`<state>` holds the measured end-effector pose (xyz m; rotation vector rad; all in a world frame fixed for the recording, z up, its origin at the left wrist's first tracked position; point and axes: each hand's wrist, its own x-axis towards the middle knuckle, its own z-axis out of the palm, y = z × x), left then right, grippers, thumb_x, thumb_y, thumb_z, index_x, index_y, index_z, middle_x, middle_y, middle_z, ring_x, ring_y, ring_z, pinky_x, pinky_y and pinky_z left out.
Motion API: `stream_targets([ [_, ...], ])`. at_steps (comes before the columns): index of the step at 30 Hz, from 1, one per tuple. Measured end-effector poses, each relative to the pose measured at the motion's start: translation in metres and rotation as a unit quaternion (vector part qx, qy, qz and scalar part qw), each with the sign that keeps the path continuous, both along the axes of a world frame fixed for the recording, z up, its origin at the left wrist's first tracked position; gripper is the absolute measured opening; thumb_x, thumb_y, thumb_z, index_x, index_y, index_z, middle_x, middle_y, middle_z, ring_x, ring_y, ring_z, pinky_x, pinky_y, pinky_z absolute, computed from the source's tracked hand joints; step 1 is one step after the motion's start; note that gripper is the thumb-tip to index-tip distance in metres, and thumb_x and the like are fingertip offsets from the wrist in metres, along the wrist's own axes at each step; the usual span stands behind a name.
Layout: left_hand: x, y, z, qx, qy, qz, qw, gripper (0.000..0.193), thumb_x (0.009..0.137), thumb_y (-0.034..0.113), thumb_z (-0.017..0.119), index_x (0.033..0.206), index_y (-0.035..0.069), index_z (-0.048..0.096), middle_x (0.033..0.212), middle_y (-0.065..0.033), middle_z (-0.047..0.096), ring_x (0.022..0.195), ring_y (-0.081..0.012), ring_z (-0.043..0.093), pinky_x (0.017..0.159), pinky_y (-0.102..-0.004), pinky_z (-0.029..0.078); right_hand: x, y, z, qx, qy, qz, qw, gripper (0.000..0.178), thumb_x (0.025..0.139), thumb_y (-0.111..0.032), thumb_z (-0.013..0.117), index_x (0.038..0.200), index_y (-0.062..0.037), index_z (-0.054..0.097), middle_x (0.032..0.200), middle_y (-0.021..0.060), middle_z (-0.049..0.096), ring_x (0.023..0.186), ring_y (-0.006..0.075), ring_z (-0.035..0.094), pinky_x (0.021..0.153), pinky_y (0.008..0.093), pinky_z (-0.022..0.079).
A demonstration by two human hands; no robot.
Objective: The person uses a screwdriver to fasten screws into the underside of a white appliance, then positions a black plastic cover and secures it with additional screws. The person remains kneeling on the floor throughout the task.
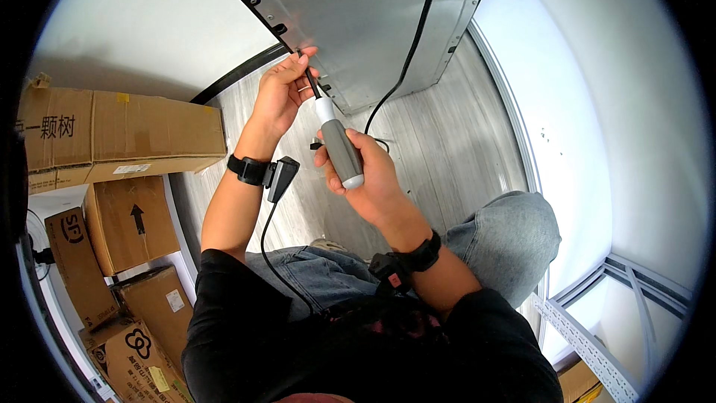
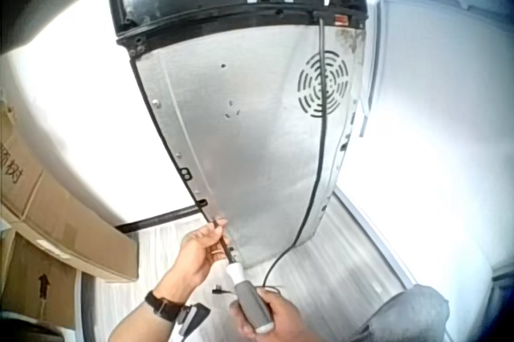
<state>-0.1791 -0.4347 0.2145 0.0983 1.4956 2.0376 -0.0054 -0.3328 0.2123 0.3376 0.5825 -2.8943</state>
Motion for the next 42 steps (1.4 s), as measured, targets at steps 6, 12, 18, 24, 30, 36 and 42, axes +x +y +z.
stream_targets([
  [6,0.004,0.001,0.006,0.013,-0.01,-0.009,1.0,0.026,0.092,0.017,0.054,0.115,0.003,0.054,0.078,-0.0038,0.062,0.064,-0.0071,0.057,0.056,-0.02,0.048,0.005,0.007,0.003,0.038,-0.013,0.006,0.999,0.039,0.096,-0.028,0.033,0.107,0.002,0.055,0.079,0.0125,0.061,0.05,0.0147,0.049,0.047,0.0257,0.037],
  [12,0.012,0.01,0.011,0.075,-0.005,-0.103,0.992,0.029,0.094,0.021,0.05,0.114,0.0,0.051,0.079,-0.0054,0.061,0.068,-0.0119,0.058,0.061,-0.0232,0.048,0.012,0.032,0.02,0.153,-0.026,0.007,0.988,0.029,0.087,-0.027,0.058,0.101,-0.0016,0.054,0.071,0.0067,0.058,0.051,0.0093,0.048,0.045,0.0225,0.036],
  [18,0.028,0.042,0.032,0.171,0.027,-0.284,0.943,0.034,0.091,0.029,0.055,0.108,0.0,0.054,0.085,-0.0099,0.063,0.076,-0.0175,0.061,0.066,-0.027,0.049,0.032,0.104,0.095,0.389,-0.031,0.034,0.92,0.033,0.082,-0.029,0.062,0.099,-0.0016,0.055,0.067,0.0047,0.058,0.047,0.0067,0.049,0.038,0.0172,0.034],
  [24,0.061,0.11,0.042,0.137,0.068,-0.381,0.912,0.026,0.092,0.023,0.053,0.108,0.002,0.055,0.087,-0.0083,0.064,0.08,-0.0171,0.061,0.067,-0.0266,0.048,0.072,0.212,0.176,0.613,0.022,0.039,0.789,0.035,0.077,-0.028,0.066,0.098,-0.0004,0.062,0.06,0.002,0.059,0.047,0.0054,0.051,0.042,0.0177,0.034],
  [30,0.104,0.215,0.0,-0.003,0.056,-0.417,0.907,0.02,0.092,0.019,0.055,0.104,0.004,0.059,0.087,-0.0062,0.064,0.081,-0.0146,0.061,0.069,-0.0268,0.047,0.154,0.332,0.149,0.606,0.048,-0.049,0.793,0.03,0.082,-0.026,0.062,0.095,0.0003,0.056,0.066,0.0059,0.06,0.043,0.0044,0.048,0.038,0.015,0.035],
  [36,0.148,0.336,-0.102,-0.135,0.173,-0.427,0.877,0.019,0.087,0.012,0.06,0.103,0.002,0.06,0.088,-0.0044,0.064,0.079,-0.0125,0.06,0.07,-0.0253,0.047,0.229,0.399,-0.004,0.476,-0.111,-0.235,0.84,0.026,0.086,-0.016,0.058,0.108,-0.0043,0.052,0.08,0.0076,0.063,0.062,0.0108,0.058,0.052,0.0218,0.043],
  [42,0.191,0.421,-0.179,-0.208,0.365,-0.351,0.837,0.02,0.081,0.007,0.066,0.101,0.004,0.064,0.084,-0.0047,0.063,0.075,-0.0134,0.058,0.067,-0.0266,0.048,0.276,0.401,-0.128,0.372,-0.232,-0.31,0.844,0.023,0.086,-0.009,0.056,0.108,-0.0042,0.051,0.08,0.007,0.059,0.066,0.0133,0.055,0.06,0.026,0.043],
])
